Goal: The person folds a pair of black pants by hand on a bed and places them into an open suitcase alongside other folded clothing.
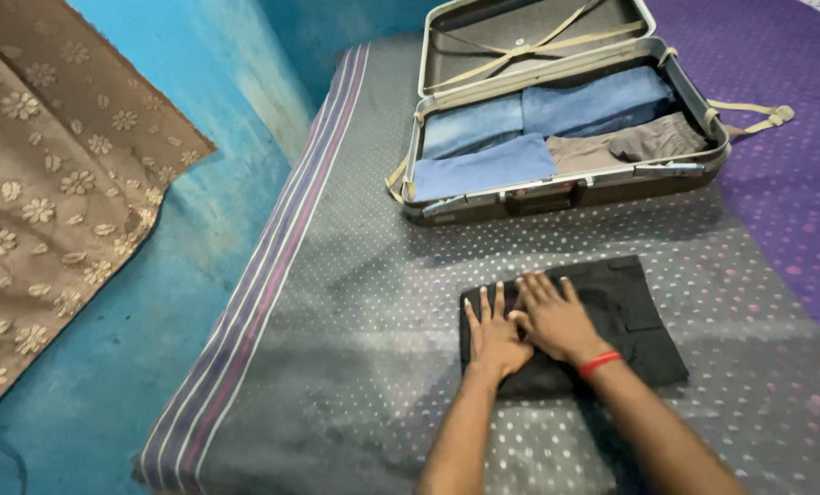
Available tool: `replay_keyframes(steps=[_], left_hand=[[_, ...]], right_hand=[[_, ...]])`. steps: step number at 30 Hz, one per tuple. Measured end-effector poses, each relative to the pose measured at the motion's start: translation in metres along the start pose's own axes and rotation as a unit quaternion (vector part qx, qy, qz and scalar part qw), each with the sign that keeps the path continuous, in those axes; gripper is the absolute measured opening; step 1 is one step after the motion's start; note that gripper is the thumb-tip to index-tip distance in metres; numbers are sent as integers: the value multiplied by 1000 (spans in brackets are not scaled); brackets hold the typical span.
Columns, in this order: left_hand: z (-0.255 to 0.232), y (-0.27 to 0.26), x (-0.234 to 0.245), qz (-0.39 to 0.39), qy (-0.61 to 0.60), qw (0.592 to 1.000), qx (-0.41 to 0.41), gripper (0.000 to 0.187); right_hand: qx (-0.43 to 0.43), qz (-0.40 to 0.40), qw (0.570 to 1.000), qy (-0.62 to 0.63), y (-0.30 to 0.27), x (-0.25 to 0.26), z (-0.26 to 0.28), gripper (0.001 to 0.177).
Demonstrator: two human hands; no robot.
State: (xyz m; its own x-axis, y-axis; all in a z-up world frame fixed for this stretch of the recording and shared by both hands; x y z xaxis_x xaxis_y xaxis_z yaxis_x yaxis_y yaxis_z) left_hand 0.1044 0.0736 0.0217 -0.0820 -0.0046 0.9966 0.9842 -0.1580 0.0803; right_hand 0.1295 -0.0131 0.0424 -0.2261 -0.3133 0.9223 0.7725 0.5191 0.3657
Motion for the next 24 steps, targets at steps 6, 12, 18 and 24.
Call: replay_keyframes(steps=[6,12,18,24], left_hand=[[2,-6,17,-25,-73,997,7,81],[4,-4,17,-25,-97,995,9,85],[5,-1,14,-19,-70,997,21,82],[34,-11,17,-211,-129,966,80,61]], right_hand=[[-38,32,998,-39,1,-44,-76,88],[-338,100,936,9,-45,-19,-217,87],[-198,-49,978,51,-39,42,-152,77],[23,-85,994,-61,-72,38,-42,81]])
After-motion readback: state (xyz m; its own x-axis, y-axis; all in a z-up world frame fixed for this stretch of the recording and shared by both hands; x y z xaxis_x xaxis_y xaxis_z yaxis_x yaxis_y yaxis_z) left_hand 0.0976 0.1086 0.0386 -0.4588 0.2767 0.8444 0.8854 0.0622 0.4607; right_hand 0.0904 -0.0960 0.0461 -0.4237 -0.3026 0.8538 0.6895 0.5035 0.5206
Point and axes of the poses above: each hand's wrist, its own y-axis towards the middle knuckle, its own x-axis out of the back of the hand, z = x × y, the point moved 10 cm from there along y, towards the middle knuckle, and after that the axes turned 9 degrees about y, right-handed, at the moved point
